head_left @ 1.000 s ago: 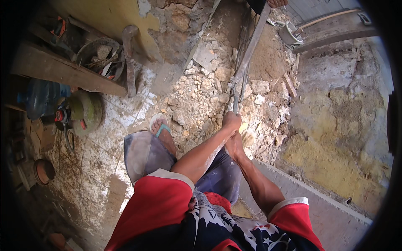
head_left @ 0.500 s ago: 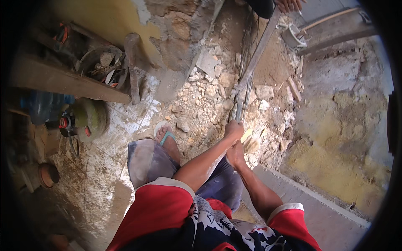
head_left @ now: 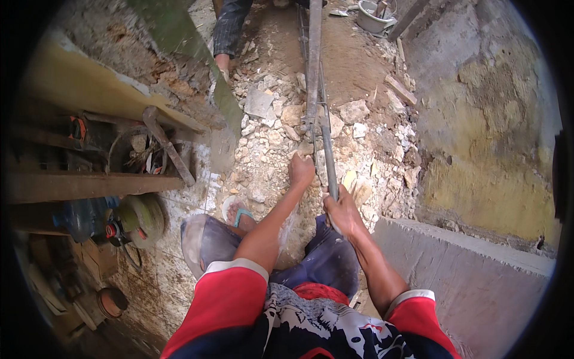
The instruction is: The person uses a hammer to bend and secure wire ties around a rebar cage structure. They repeatedly hammer the wire ties to fasten the rebar pieces together while another person assists by holding the structure.
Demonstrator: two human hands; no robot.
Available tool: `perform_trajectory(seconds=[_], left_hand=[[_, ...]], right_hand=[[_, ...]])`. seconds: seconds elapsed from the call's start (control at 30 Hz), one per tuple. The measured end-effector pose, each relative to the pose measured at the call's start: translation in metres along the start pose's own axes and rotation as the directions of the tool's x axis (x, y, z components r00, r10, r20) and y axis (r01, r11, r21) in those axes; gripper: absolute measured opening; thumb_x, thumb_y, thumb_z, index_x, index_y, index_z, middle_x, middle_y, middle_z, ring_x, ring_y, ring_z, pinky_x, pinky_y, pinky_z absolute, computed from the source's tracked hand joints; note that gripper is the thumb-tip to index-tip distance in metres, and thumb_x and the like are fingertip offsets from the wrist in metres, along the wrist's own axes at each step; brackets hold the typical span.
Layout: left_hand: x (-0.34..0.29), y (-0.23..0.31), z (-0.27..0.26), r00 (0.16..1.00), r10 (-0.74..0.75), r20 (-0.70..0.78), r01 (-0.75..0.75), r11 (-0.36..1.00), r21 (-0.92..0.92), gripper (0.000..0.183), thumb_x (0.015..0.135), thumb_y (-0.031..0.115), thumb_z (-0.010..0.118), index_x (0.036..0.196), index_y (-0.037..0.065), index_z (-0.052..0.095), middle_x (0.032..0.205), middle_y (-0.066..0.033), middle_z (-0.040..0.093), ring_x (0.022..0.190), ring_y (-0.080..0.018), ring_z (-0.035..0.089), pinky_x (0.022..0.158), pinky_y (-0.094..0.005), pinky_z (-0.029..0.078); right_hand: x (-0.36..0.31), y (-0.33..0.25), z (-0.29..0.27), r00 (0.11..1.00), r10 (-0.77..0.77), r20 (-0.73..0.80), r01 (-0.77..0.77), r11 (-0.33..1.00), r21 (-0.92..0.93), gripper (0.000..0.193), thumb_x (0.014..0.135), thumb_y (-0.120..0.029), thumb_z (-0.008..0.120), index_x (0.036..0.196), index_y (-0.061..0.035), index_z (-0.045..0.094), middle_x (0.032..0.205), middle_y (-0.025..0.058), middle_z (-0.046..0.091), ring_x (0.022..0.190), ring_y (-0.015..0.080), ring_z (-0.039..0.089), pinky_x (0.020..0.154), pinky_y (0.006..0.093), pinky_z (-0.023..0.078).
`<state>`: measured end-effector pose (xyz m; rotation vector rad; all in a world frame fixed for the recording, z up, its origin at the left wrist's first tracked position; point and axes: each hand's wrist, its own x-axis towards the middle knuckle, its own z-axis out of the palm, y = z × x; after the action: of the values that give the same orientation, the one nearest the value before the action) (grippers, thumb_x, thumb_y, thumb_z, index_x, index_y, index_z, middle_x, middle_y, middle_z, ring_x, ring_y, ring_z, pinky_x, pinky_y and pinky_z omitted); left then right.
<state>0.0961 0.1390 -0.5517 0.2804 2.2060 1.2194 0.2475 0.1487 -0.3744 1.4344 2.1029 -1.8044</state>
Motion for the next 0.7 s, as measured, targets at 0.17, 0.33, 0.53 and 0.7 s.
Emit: perform_trajectory(seconds=[0.17,0.33,0.53,0.7], left_hand=[[0.028,0.034,0.017,0.996,0.075,-0.045,-0.065,0.98,0.187,0.051,0.086,0.023,0.066,0.122,-0.012,0.055,0.113,-0.0334,0.065,0.113,-0.0494,0.06,0.101,-0.0521,0.047],[0.056,0.054,0.033,0.983,-0.182,0.007,0.167,0.914,0.369,0.04,0.085,0.023,0.066,0.109,-0.009,0.067,0.116,-0.032,0.066,0.11,-0.0452,0.065,0.096,-0.0475,0.053],[0.074,0.051,0.032,0.974,-0.225,0.003,0.198,0.865,0.461,0.033,0.086,0.021,0.065,0.105,-0.005,0.071,0.116,-0.0274,0.069,0.109,-0.0392,0.069,0.094,-0.0438,0.057],[0.074,0.065,0.028,0.973,-0.227,0.028,0.181,0.84,0.511,0.032,0.086,0.019,0.063,0.105,-0.005,0.072,0.116,-0.027,0.07,0.111,-0.0384,0.068,0.095,-0.0433,0.056]], right_hand=[[-0.044,-0.007,-0.012,0.998,-0.01,-0.066,0.015,0.996,0.083,0.031,0.098,-0.021,0.055,0.121,-0.0009,0.052,0.079,0.0088,0.054,0.072,0.0186,0.053,0.07,0.0369,0.046],[-0.056,0.008,-0.035,0.992,0.08,-0.098,-0.064,0.985,0.161,0.027,0.099,-0.02,0.055,0.119,-0.0019,0.052,0.078,0.0051,0.053,0.068,0.0138,0.051,0.062,0.0332,0.044],[-0.053,0.03,-0.045,0.982,0.114,-0.147,-0.098,0.989,0.11,0.023,0.099,-0.018,0.055,0.117,-0.0042,0.052,0.075,0.0018,0.051,0.065,0.0116,0.052,0.06,0.0311,0.045],[-0.044,0.045,-0.049,0.985,0.141,-0.095,-0.127,0.982,0.139,0.027,0.099,-0.022,0.057,0.117,-0.0029,0.053,0.073,0.0031,0.052,0.066,0.0129,0.053,0.062,0.0335,0.046]])
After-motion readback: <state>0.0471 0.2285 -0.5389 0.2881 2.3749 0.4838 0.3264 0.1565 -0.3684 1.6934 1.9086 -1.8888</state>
